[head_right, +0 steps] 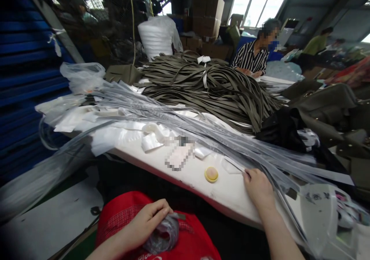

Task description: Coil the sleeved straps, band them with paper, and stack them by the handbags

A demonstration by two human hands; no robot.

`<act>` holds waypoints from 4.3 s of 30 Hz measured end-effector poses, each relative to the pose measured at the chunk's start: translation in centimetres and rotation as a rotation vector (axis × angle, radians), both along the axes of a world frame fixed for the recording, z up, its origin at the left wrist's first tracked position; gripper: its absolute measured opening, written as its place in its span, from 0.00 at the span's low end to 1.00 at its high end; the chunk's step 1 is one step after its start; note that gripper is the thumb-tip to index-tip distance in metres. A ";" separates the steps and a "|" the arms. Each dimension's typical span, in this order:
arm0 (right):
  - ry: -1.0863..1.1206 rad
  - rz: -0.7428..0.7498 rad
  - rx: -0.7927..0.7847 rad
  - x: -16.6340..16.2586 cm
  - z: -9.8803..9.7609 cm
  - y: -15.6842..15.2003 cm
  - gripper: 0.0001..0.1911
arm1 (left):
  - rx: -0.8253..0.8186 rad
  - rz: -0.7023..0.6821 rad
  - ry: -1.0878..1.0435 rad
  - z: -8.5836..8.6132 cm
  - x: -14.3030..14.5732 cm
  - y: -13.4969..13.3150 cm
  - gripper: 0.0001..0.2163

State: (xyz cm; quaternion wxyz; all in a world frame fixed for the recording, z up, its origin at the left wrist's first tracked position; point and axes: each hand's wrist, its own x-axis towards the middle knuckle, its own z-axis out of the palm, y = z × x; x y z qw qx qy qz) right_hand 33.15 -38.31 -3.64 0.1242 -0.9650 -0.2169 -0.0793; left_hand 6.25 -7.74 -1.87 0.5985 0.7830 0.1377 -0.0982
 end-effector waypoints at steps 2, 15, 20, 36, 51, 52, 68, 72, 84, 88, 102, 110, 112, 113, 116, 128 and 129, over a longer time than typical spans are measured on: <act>-0.018 0.003 0.004 0.0 -0.1 -0.5 0.15 | 0.022 0.019 0.007 -0.4 0.2 -0.2 0.15; 0.558 0.463 0.224 -12.2 5.5 7.4 0.20 | -0.162 0.101 0.202 -1.8 0.2 -0.8 0.18; 0.783 0.792 0.059 -15.1 6.3 10.0 0.15 | -0.239 0.216 0.238 -3.1 -0.2 -0.8 0.17; 0.568 1.015 -0.360 -15.7 10.2 12.5 0.19 | -0.126 0.103 0.256 -2.8 0.1 -0.4 0.21; 0.357 1.007 -0.438 -17.2 8.0 17.8 0.11 | -0.102 0.089 0.211 -2.0 0.0 -0.5 0.21; 0.348 0.991 -0.462 -17.2 7.7 18.3 0.11 | -0.080 0.093 0.192 -1.9 0.1 -0.5 0.20; 0.960 0.704 0.310 -14.2 3.3 15.8 0.15 | 0.205 -0.018 -0.247 0.2 -0.8 -0.8 0.13; 1.236 0.439 0.491 -14.8 0.5 15.5 0.27 | 0.248 -0.031 -0.290 0.4 -1.2 -1.2 0.13; 1.167 0.299 0.702 -17.0 0.0 15.3 0.20 | 0.316 0.118 -0.263 1.2 -2.1 -1.3 0.14; 1.196 0.385 0.627 -16.2 1.1 14.9 0.20 | 0.202 0.124 -0.096 1.0 -1.6 -1.3 0.13; 1.396 0.353 0.535 -14.7 2.8 13.9 0.17 | 0.216 0.210 -0.022 2.6 -1.0 -3.2 0.16; 1.192 0.506 0.456 -14.8 2.8 13.5 0.09 | 0.220 0.077 0.035 2.9 -0.7 -2.3 0.21; 0.947 0.592 0.391 -15.5 3.2 13.2 0.07 | 0.151 -0.017 0.109 2.3 -0.8 -1.4 0.21; 0.845 0.653 0.371 -15.8 3.3 13.0 0.08 | 0.073 -0.037 0.145 1.9 -0.7 -1.0 0.20; 0.597 0.841 0.352 -16.8 3.1 12.2 0.15 | -0.306 0.068 0.175 0.7 -0.3 0.0 0.20; 0.056 0.505 0.308 -14.9 5.5 4.8 0.21 | -0.705 0.173 0.128 -0.2 4.1 -2.7 0.25; -0.021 0.356 0.321 -13.9 6.0 2.5 0.19 | -0.704 0.154 0.127 -0.5 4.4 -2.8 0.25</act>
